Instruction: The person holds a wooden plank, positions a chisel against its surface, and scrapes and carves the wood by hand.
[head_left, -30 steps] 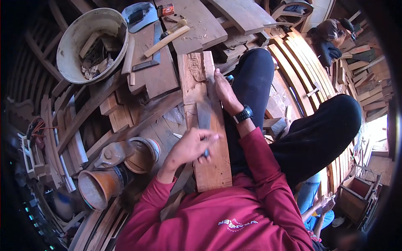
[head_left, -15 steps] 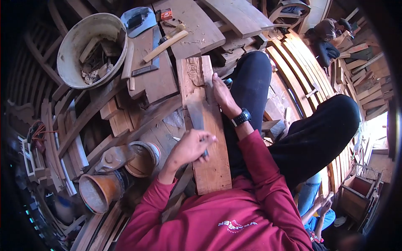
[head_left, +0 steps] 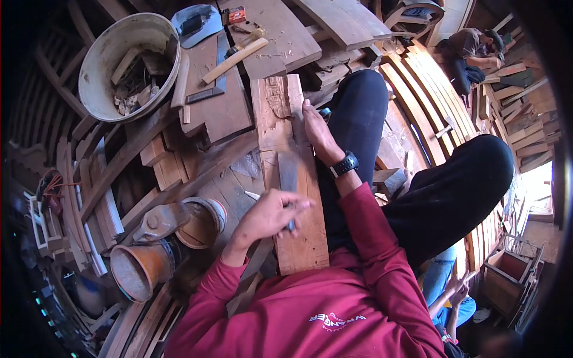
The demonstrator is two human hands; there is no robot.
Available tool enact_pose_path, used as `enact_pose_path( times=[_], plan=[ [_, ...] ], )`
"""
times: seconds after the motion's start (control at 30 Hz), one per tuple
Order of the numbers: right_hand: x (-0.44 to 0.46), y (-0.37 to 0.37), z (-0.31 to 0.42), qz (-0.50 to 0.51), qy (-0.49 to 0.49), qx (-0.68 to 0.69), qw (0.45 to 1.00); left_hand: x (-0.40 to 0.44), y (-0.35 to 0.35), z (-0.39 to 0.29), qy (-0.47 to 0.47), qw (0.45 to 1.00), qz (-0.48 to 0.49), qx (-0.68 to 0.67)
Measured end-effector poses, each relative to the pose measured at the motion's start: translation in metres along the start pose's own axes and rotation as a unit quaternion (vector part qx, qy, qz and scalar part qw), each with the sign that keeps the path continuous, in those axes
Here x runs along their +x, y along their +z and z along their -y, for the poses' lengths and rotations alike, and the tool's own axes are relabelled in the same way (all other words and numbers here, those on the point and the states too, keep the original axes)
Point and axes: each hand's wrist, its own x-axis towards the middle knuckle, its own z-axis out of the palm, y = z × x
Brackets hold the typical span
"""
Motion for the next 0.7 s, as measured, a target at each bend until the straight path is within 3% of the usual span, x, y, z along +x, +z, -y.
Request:
enact_pose_path(
  times=[0.03,0.1,0.17,0.23,0.3,0.37,0.5,0.53,0.57,0.63,0.7],
  plan=[
    [-0.001,0.0,0.001,0.03,0.015,0.043,0.999,0.002,-0.001,0.0,-0.003,1.0,-0.001,-0.001],
    [-0.002,0.002,0.006,0.011,0.025,0.029,0.999,0.009,-0.005,-0.008,0.019,0.995,-0.095,0.002],
    [-0.005,0.0,0.01,0.006,0.049,-0.005,0.999,0.011,-0.005,0.002,0.001,0.997,-0.079,0.022],
    [-0.006,0.0,0.011,0.006,0.042,0.008,0.999,0.003,0.001,0.0,-0.019,0.998,0.036,0.049],
    [-0.005,-0.002,0.009,0.013,0.048,-0.008,0.999,0.0,0.003,-0.002,-0.035,0.996,0.049,0.06],
    [0.003,-0.001,-0.005,0.021,0.037,0.003,0.999,0.004,-0.002,-0.003,-0.023,1.0,-0.004,-0.005],
    [0.001,0.003,0.0,-0.006,0.025,-0.001,1.0,0.018,-0.005,-0.002,0.009,0.991,-0.116,0.06],
    [-0.001,0.001,0.006,-0.009,0.023,-0.001,1.0,0.013,-0.002,-0.002,-0.032,0.991,-0.082,0.098],
    [-0.004,0.001,0.01,-0.006,0.031,-0.002,1.0,0.008,0.0,-0.003,-0.032,0.991,-0.08,0.099],
    [-0.003,0.001,0.006,0.002,0.041,-0.003,0.999,-0.001,0.002,-0.002,-0.028,0.998,0.019,0.057],
    [0.003,0.002,-0.003,0.01,0.024,0.009,1.0,0.003,0.002,-0.006,-0.048,0.997,0.027,0.051]
  ],
)
